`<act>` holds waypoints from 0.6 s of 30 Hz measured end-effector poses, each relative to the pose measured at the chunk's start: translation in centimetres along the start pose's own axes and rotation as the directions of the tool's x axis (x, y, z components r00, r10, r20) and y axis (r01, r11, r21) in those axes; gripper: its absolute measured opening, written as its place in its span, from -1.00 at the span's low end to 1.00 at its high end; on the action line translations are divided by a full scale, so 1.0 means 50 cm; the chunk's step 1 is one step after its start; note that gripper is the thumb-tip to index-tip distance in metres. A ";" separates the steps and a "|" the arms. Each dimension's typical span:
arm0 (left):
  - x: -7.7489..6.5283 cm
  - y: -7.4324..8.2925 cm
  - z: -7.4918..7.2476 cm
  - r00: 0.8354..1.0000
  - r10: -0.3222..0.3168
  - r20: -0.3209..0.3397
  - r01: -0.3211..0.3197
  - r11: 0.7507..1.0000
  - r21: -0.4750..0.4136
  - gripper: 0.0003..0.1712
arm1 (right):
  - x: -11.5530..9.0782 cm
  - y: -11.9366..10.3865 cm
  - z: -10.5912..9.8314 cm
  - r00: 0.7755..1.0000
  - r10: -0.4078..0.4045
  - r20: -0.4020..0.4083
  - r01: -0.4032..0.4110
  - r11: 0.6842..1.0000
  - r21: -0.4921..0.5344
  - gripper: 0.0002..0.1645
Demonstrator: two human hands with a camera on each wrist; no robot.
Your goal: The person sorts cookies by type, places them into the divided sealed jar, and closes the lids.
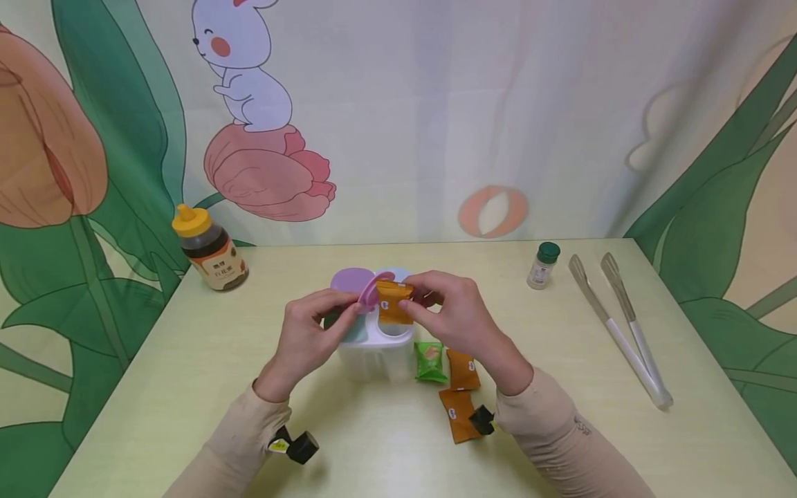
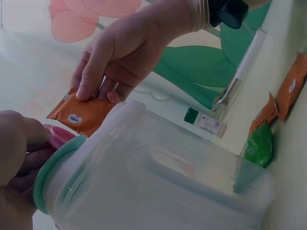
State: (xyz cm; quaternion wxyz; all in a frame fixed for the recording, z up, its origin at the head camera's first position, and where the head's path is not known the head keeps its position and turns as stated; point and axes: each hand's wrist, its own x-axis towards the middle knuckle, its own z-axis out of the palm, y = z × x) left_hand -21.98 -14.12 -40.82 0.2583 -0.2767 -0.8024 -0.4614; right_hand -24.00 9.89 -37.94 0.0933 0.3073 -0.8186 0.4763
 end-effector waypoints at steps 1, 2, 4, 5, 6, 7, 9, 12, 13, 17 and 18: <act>0.000 0.000 0.000 1.000 -0.001 0.001 0.001 1.000 0.001 -0.79 | 0.000 0.001 0.001 1.000 -0.001 0.001 0.001 1.000 0.000 -0.74; 0.000 0.000 0.000 1.000 -0.002 0.002 0.002 1.000 0.001 -0.79 | 0.000 0.001 0.001 1.000 -0.001 0.003 0.001 1.000 -0.001 -0.74; 0.000 -0.001 -0.001 1.000 -0.006 0.005 0.006 1.000 0.002 -0.79 | 0.000 0.002 0.002 1.000 -0.001 0.006 0.001 1.000 0.001 -0.74; -0.001 -0.001 0.000 1.000 -0.008 0.006 0.008 1.000 0.003 -0.79 | 0.000 0.003 0.003 1.000 -0.001 0.008 0.001 1.000 0.000 -0.74; -0.001 -0.001 0.000 1.000 -0.010 0.008 0.010 1.000 0.003 -0.79 | 0.000 0.003 0.003 1.000 -0.002 0.009 0.002 1.000 -0.001 -0.74; -0.001 -0.001 0.000 1.000 -0.013 0.010 0.013 1.000 0.003 -0.79 | -0.001 0.004 0.004 1.000 -0.002 0.010 0.002 1.000 -0.003 -0.73; -0.001 0.000 0.000 1.000 -0.014 0.012 0.014 1.000 0.003 -0.79 | -0.001 0.005 0.004 1.000 -0.004 0.011 0.004 1.000 -0.004 -0.74; 0.000 0.001 -0.001 1.000 -0.014 0.013 0.014 1.000 0.002 -0.79 | -0.001 0.006 0.006 1.000 -0.005 0.014 0.005 1.000 -0.003 -0.74; 0.000 0.001 -0.001 1.000 -0.013 0.012 0.013 1.000 0.001 -0.79 | -0.001 0.006 0.006 1.000 -0.005 0.016 0.005 1.000 -0.001 -0.74; 0.000 0.002 -0.002 1.000 -0.020 0.015 0.020 1.000 0.004 -0.78 | -0.001 0.006 0.007 1.000 -0.001 0.023 0.001 1.000 0.001 -0.73; 0.000 0.002 -0.002 1.000 -0.023 0.016 0.023 1.000 0.005 -0.78 | -0.001 0.006 0.008 1.000 0.002 0.025 -0.002 1.000 -0.001 -0.73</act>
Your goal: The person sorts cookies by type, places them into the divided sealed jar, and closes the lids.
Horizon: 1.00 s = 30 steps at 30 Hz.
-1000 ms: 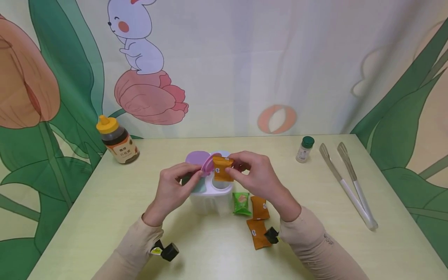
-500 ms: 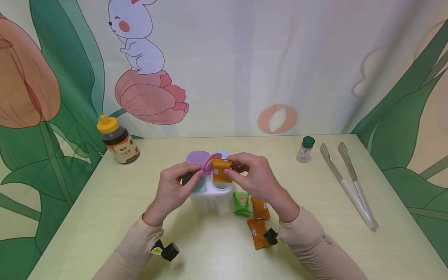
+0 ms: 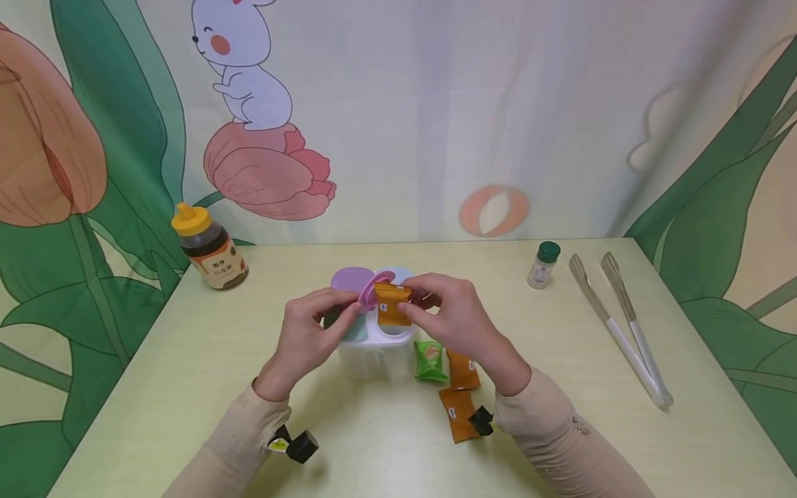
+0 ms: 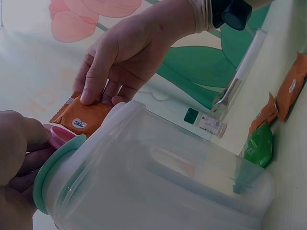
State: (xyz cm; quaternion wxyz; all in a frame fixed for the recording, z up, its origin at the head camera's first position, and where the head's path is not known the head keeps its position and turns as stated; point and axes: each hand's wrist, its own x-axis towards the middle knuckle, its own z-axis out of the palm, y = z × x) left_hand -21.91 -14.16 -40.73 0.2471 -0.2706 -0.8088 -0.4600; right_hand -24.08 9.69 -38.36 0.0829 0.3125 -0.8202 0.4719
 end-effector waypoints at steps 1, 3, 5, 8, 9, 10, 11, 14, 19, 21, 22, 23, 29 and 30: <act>0.000 0.000 0.000 1.000 -0.001 0.001 0.001 1.000 0.001 -0.78 | 0.000 0.000 0.000 1.000 0.003 0.001 -0.003 1.000 -0.002 -0.73; -0.001 -0.001 0.000 1.000 -0.003 0.001 0.003 1.000 0.002 -0.78 | 0.000 -0.001 0.000 1.000 0.011 0.002 -0.011 1.000 -0.006 -0.72; -0.001 -0.002 0.000 1.000 0.000 -0.002 0.000 1.000 0.003 -0.78 | 0.000 -0.001 0.001 1.000 0.017 0.003 -0.017 1.000 -0.008 -0.72; -0.001 -0.002 0.000 1.000 0.005 -0.006 -0.005 1.000 0.002 -0.78 | 0.000 -0.001 0.002 1.000 0.022 0.006 -0.022 1.000 -0.005 -0.73; -0.001 -0.002 0.000 1.000 0.006 -0.007 -0.006 1.000 0.002 -0.77 | 0.000 0.000 0.003 1.000 0.022 0.008 -0.022 1.000 -0.004 -0.73; -0.001 -0.001 0.000 1.000 0.008 -0.008 -0.008 1.000 0.000 -0.77 | 0.000 0.000 0.004 1.000 0.024 0.010 -0.024 1.000 -0.003 -0.73; -0.001 -0.001 0.000 1.000 0.010 -0.009 -0.010 1.000 -0.001 -0.77 | 0.000 0.000 0.004 1.000 0.023 0.011 -0.023 1.000 -0.003 -0.73; 0.000 0.001 0.000 1.000 0.014 -0.009 -0.014 1.000 -0.004 -0.77 | -0.002 0.001 0.006 1.000 0.025 0.018 -0.025 1.000 -0.002 -0.73; 0.000 0.000 0.002 1.000 0.015 -0.009 -0.015 1.000 -0.010 -0.78 | -0.006 0.009 0.008 0.999 0.040 0.030 -0.040 0.999 -0.015 -0.73; 0.000 0.000 0.002 1.000 0.015 -0.011 -0.015 1.000 -0.012 -0.78 | -0.007 0.011 0.008 0.999 0.043 0.032 -0.043 0.999 -0.015 -0.73; 0.000 0.001 0.002 1.000 0.015 -0.013 -0.015 1.000 -0.012 -0.78 | -0.007 0.011 0.008 0.998 0.045 0.032 -0.045 0.999 -0.010 -0.73; 0.000 0.000 0.002 1.000 0.015 -0.015 -0.015 1.000 -0.012 -0.78 | -0.007 0.011 0.008 0.999 0.045 0.031 -0.045 0.999 -0.006 -0.74; 0.000 -0.002 0.003 1.000 0.012 -0.017 -0.012 1.000 -0.015 -0.78 | -0.009 0.008 0.005 0.998 0.045 0.045 -0.045 0.999 0.012 -0.77; 0.000 -0.001 0.002 1.000 0.009 -0.015 -0.010 1.000 -0.015 -0.77 | -0.010 0.009 0.004 0.998 0.045 0.046 -0.045 0.999 0.010 -0.78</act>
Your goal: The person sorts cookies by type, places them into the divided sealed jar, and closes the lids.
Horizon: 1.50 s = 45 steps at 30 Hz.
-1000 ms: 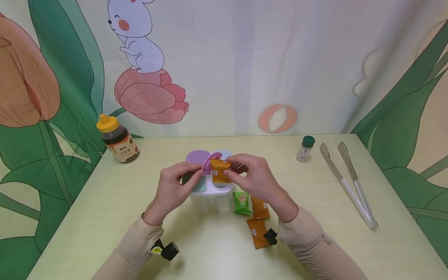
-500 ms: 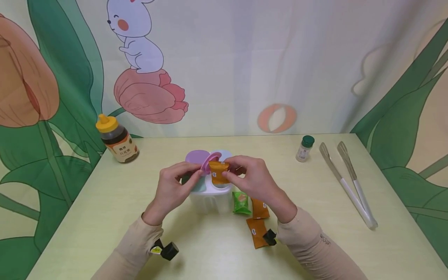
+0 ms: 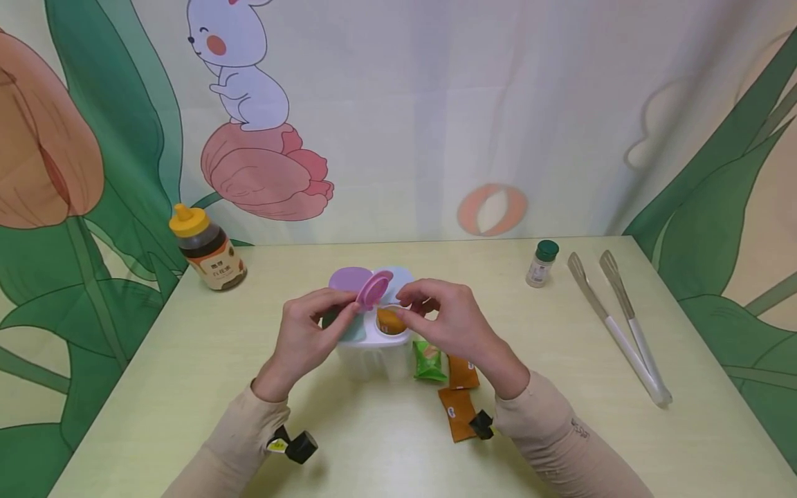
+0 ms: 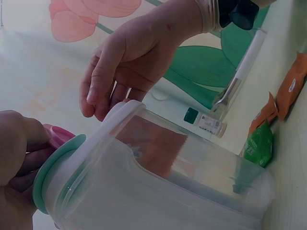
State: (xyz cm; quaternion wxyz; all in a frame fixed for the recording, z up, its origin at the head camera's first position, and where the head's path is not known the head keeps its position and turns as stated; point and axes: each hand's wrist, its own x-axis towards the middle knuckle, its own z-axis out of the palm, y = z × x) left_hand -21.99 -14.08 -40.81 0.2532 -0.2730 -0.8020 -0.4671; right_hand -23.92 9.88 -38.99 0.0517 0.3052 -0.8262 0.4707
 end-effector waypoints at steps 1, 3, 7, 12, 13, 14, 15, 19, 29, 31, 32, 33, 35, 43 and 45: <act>0.000 0.001 -0.001 1.000 -0.003 0.001 0.003 1.000 0.000 -0.77 | -0.001 0.000 0.000 1.000 -0.001 0.002 0.001 1.000 -0.001 -0.79; -0.001 0.001 -0.001 1.000 -0.008 0.003 0.008 1.000 0.003 -0.77 | -0.002 0.001 0.000 1.000 -0.012 0.003 0.012 1.000 -0.008 -0.80; -0.002 0.002 -0.001 1.000 -0.008 0.002 0.008 1.000 0.008 -0.77 | -0.002 0.005 0.001 0.997 -0.069 0.019 0.070 0.997 -0.036 -0.83; -0.002 0.003 -0.001 1.000 -0.002 -0.002 0.002 1.000 0.012 -0.78 | -0.003 0.011 0.004 0.988 -0.126 0.085 0.136 0.983 -0.125 -0.87; -0.001 0.003 -0.001 1.000 -0.002 -0.001 0.002 1.000 0.012 -0.78 | -0.003 0.010 0.004 0.987 -0.126 0.098 0.139 0.979 -0.145 -0.88; -0.001 0.003 -0.002 1.000 -0.003 0.001 0.003 1.000 0.012 -0.78 | -0.003 0.010 0.004 0.986 -0.128 0.110 0.145 0.976 -0.164 -0.88; -0.001 0.002 -0.001 1.000 -0.004 0.002 0.004 1.000 0.012 -0.78 | -0.002 0.010 0.003 0.984 -0.131 0.122 0.152 0.972 -0.180 -0.88; -0.001 0.001 -0.001 1.000 -0.011 0.008 0.011 1.000 0.004 -0.77 | -0.001 0.008 0.001 0.975 -0.146 0.165 0.182 0.956 -0.228 -0.88; -0.002 -0.002 0.002 1.000 0.003 -0.019 -0.003 1.000 -0.002 -0.82 | 0.002 0.010 0.000 0.966 -0.157 0.207 0.205 0.950 -0.236 -0.90; -0.001 0.000 0.002 1.000 0.003 -0.017 -0.003 1.000 -0.002 -0.82 | 0.002 0.013 -0.001 0.968 -0.156 0.194 0.196 0.959 -0.207 -0.92; -0.001 0.000 0.002 1.000 0.004 -0.016 -0.004 1.000 -0.003 -0.82 | 0.001 0.014 -0.002 0.970 -0.157 0.187 0.193 0.962 -0.194 -0.93; -0.001 0.000 0.002 1.000 0.004 -0.015 -0.004 1.000 -0.002 -0.82 | 0.001 0.016 -0.003 0.971 -0.158 0.177 0.190 0.965 -0.182 -0.93; -0.001 0.000 0.001 1.000 0.002 -0.014 -0.002 1.000 -0.001 -0.82 | -0.001 0.021 -0.005 0.975 -0.159 0.157 0.184 0.970 -0.156 -0.93; -0.001 -0.002 0.001 1.000 0.011 -0.015 -0.011 1.000 0.004 -0.81 | -0.010 0.035 -0.015 0.990 -0.117 0.079 0.125 0.985 -0.116 -0.84; -0.001 -0.003 0.001 1.000 0.018 -0.017 -0.018 1.000 0.005 -0.81 | -0.013 0.040 -0.017 0.993 -0.092 0.071 0.100 0.989 -0.111 -0.83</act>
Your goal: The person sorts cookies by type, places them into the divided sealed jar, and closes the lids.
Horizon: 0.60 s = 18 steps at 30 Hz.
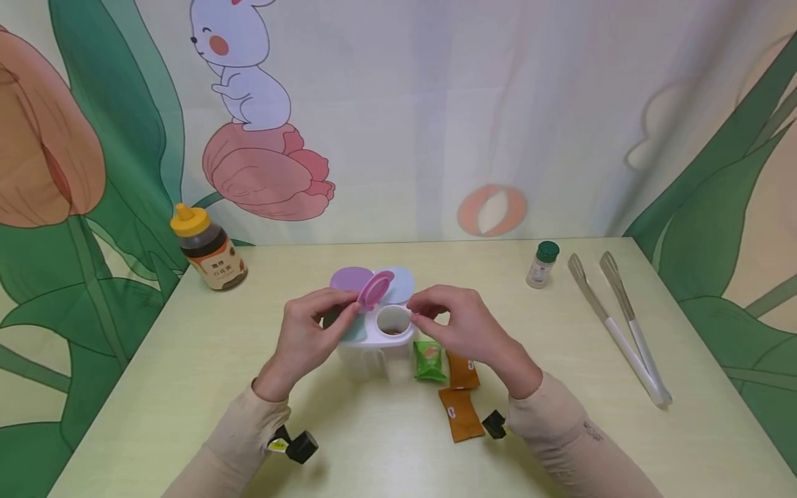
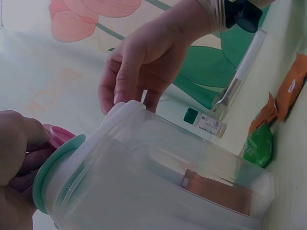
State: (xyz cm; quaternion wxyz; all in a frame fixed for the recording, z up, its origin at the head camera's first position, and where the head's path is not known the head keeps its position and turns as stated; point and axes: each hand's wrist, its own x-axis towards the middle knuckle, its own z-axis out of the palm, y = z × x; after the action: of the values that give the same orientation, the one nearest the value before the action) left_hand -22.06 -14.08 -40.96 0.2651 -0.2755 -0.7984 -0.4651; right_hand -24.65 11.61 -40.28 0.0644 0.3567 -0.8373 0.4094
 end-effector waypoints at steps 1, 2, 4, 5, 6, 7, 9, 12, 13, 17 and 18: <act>0.000 0.000 0.000 1.000 0.002 -0.001 -0.002 1.000 0.001 -0.82 | -0.002 0.002 0.000 1.000 0.011 -0.001 -0.011 1.000 0.002 -0.83; 0.000 0.000 0.000 1.000 0.003 -0.001 -0.003 1.000 0.003 -0.82 | -0.003 0.005 -0.001 1.000 0.022 -0.001 -0.022 1.000 0.003 -0.83; 0.000 0.000 0.000 1.000 0.006 -0.002 -0.006 1.000 0.005 -0.82 | -0.006 0.009 -0.002 0.999 0.040 -0.001 -0.040 0.999 0.006 -0.83; 0.000 0.001 0.000 1.000 0.007 -0.002 -0.007 1.000 0.006 -0.82 | -0.007 0.011 -0.002 0.999 0.047 0.000 -0.047 0.999 0.006 -0.83; 0.000 0.001 0.000 1.000 0.007 -0.003 -0.007 1.000 0.005 -0.82 | -0.009 0.013 -0.002 0.999 0.053 0.000 -0.053 0.999 0.007 -0.82; 0.000 0.001 0.000 1.000 0.007 -0.002 -0.007 1.000 0.004 -0.82 | -0.010 0.015 -0.002 0.998 0.060 0.000 -0.060 0.998 0.005 -0.82; 0.000 0.000 0.000 1.000 0.007 -0.002 -0.007 1.000 0.002 -0.82 | -0.013 0.021 -0.003 0.997 0.071 0.001 -0.071 0.997 -0.002 -0.82; 0.000 0.000 0.000 1.000 0.007 -0.004 -0.007 1.000 0.000 -0.82 | -0.018 0.029 -0.004 0.996 0.085 0.002 -0.085 0.996 -0.017 -0.82; 0.000 0.000 0.000 1.000 0.008 -0.004 -0.008 1.000 0.000 -0.82 | -0.019 0.030 -0.004 0.996 0.090 0.002 -0.090 0.996 -0.019 -0.81; 0.000 -0.001 0.000 1.000 0.006 -0.003 -0.006 1.000 -0.007 -0.82 | -0.028 0.038 -0.006 0.993 0.119 0.010 -0.119 0.992 -0.034 -0.81; 0.000 -0.001 0.001 1.000 0.004 -0.001 -0.004 1.000 -0.011 -0.82 | -0.030 0.041 -0.007 0.992 0.129 0.013 -0.128 0.991 -0.038 -0.81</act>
State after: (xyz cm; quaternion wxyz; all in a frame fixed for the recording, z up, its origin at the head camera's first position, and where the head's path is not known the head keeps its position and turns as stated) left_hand -22.11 -14.08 -40.99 0.2650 -0.2784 -0.7951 -0.4691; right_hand -24.92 13.52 -41.97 0.0379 0.3039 -0.8664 0.3945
